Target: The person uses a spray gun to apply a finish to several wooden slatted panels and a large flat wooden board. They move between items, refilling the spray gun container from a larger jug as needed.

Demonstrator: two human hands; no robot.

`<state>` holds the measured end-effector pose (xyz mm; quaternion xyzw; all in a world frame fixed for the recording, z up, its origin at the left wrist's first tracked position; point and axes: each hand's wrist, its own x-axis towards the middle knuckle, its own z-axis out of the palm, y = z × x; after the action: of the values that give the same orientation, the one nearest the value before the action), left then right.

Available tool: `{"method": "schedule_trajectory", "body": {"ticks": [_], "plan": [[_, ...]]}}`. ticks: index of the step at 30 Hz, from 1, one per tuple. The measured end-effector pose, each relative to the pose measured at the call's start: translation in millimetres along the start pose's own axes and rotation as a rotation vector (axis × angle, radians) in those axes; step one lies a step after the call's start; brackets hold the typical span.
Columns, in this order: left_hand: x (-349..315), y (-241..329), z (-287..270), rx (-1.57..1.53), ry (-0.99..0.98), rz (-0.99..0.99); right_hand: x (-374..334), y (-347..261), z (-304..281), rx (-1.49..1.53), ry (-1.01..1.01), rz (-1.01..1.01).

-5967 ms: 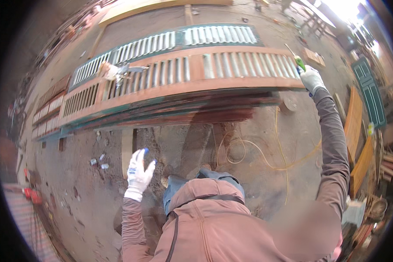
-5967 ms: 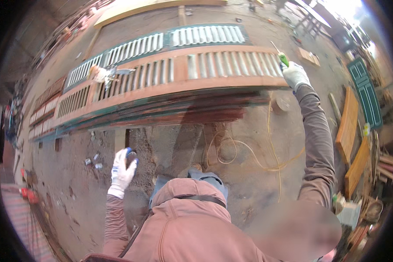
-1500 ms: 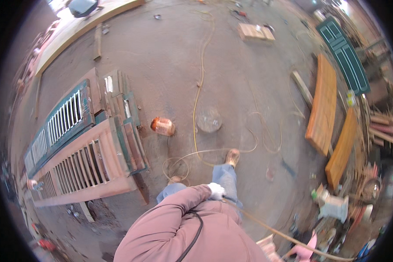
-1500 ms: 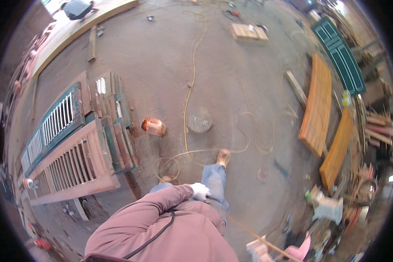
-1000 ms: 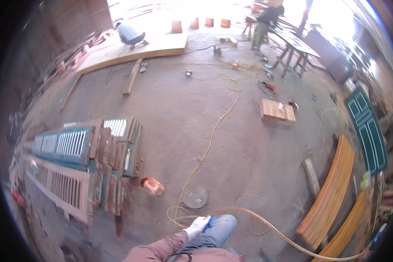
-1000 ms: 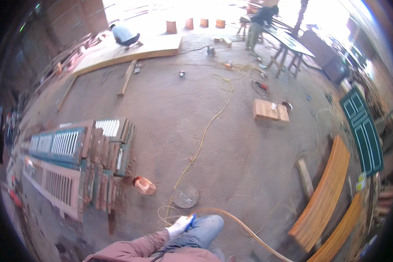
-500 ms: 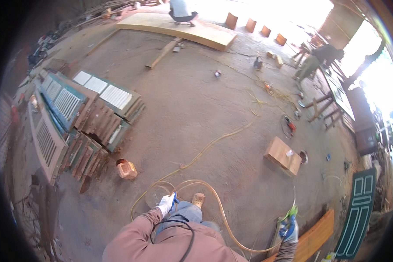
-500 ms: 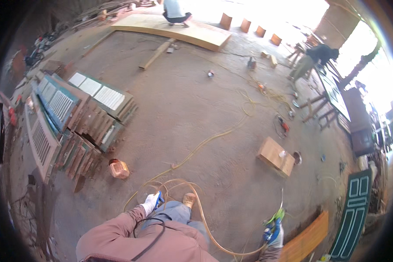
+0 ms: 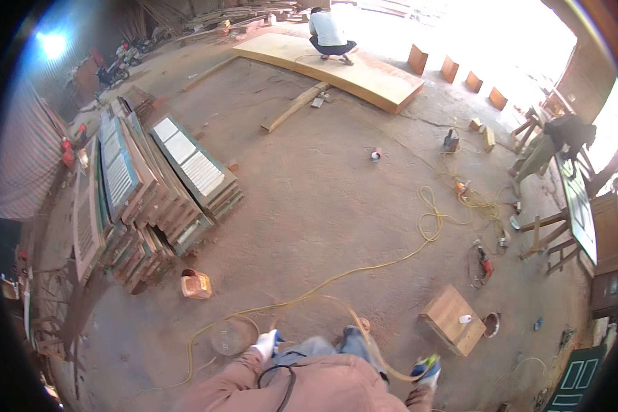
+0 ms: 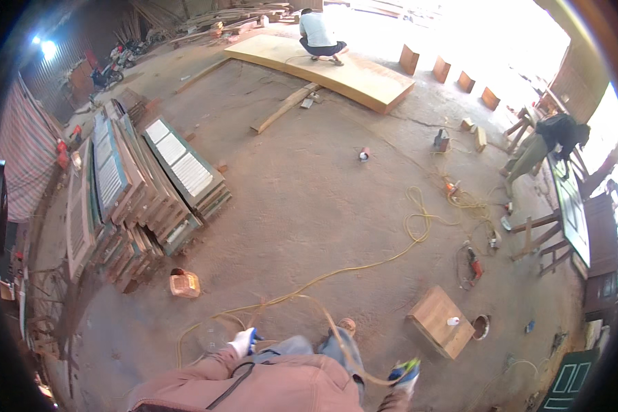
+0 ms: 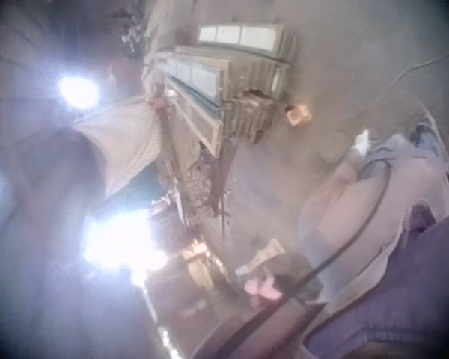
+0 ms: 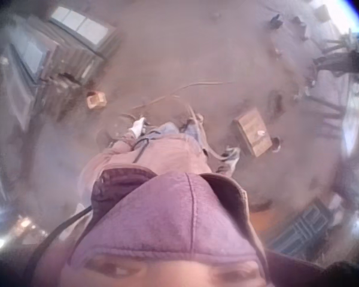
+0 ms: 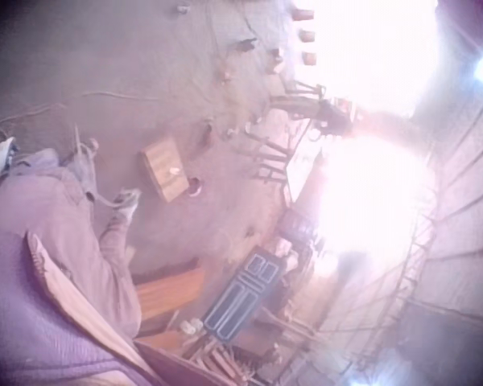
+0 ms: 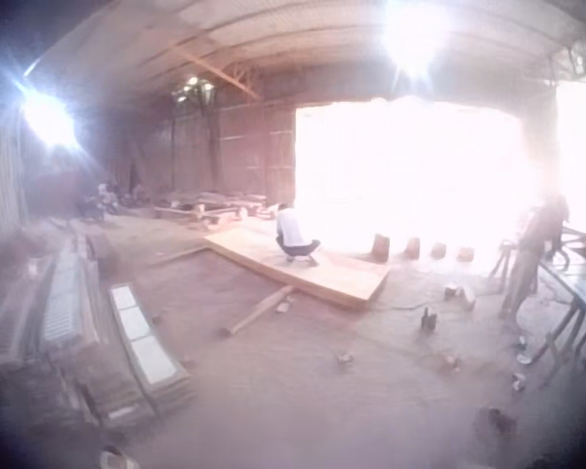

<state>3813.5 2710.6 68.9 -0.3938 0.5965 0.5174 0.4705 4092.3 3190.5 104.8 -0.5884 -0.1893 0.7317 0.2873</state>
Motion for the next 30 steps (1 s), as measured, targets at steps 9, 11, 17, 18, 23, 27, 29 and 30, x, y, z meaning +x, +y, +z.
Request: {"method": "schedule_trajectory", "body": {"ticks": [9,11,17,18,23,27,29,30], "plan": [[-38.4,180.0,137.9,-0.265,-0.127,0.122,232.8,-197.8,329.1,-0.368,-0.481,0.419],[-34.9,229.0,146.9,-0.362,-0.127,0.164,270.0,-197.1,397.7,-0.375,-0.497,0.508],[70.6,406.1,164.1,-0.524,-0.071,0.171,338.7,-104.9,551.0,-0.527,-0.394,0.398],[85.9,432.5,162.5,-0.481,-0.006,0.232,337.2,-79.2,569.8,-0.554,-0.326,0.318],[115.9,586.6,179.4,-0.476,0.105,0.274,348.4,-6.5,701.8,-0.5,-0.266,0.274],[145.2,696.0,186.2,-0.429,0.048,0.244,390.3,7.1,842.0,-0.45,-0.283,0.082],[162.7,746.8,186.2,-0.46,0.033,0.194,404.7,4.5,918.6,-0.373,-0.253,0.101],[171.5,774.6,189.0,-0.48,0.022,0.186,422.0,-0.6,953.6,-0.312,-0.24,0.145]]}}
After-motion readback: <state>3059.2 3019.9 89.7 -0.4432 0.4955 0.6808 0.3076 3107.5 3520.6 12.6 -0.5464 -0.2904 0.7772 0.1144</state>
